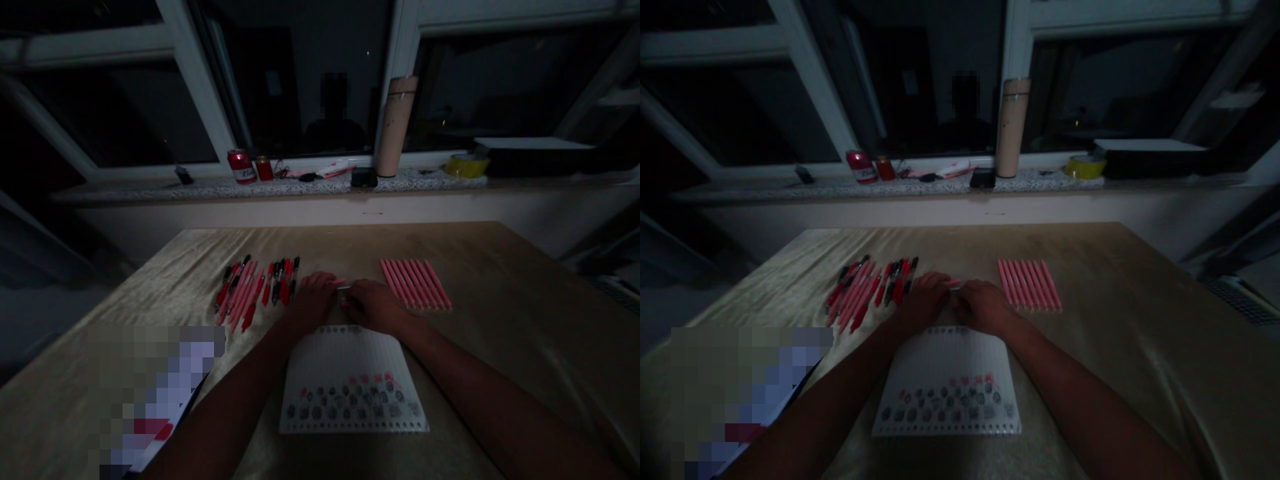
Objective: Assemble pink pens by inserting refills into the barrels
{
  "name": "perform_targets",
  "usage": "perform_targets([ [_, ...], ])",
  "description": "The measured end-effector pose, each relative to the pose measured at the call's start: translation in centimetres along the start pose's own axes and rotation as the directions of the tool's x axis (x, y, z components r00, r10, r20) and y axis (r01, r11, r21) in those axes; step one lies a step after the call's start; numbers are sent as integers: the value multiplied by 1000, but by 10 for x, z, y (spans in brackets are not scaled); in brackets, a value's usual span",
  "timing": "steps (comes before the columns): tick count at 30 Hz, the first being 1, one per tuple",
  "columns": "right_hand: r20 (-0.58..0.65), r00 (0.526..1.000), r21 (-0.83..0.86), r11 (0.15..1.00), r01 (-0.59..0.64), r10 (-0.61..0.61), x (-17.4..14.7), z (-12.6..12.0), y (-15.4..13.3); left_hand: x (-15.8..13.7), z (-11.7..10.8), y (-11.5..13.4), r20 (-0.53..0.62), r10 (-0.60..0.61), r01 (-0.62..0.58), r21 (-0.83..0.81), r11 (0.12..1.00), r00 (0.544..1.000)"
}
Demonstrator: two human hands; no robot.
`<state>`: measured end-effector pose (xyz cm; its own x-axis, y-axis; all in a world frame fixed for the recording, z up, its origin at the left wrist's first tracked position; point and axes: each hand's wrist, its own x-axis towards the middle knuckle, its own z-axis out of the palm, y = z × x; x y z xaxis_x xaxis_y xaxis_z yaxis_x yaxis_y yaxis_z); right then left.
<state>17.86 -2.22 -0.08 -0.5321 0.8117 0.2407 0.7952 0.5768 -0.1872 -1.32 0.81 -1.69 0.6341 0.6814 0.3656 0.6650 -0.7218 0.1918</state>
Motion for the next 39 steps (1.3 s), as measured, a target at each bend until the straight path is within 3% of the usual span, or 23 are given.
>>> perform_targets([
  [19,25,999,9,1000,-27,27,1,-2,-1,0,1,-5,-38,-13,9,-115,993,999],
  [27,9,1000,26,999,-20,20,0,0,1,1,0,-16,-256,-153,72,-299,951,955],
  [32,-2,1000,54,998,-22,22,0,-2,-1,1,-1,-21,-303,-247,101,-425,900,921],
  [36,-42,997,132,990,-55,61,1,-2,1,1,-1,-20,-298,-234,75,-461,884,925],
  [39,-121,980,289,950,-118,158,0,1,5,0,-1,-20,-293,-237,72,-479,875,926],
])
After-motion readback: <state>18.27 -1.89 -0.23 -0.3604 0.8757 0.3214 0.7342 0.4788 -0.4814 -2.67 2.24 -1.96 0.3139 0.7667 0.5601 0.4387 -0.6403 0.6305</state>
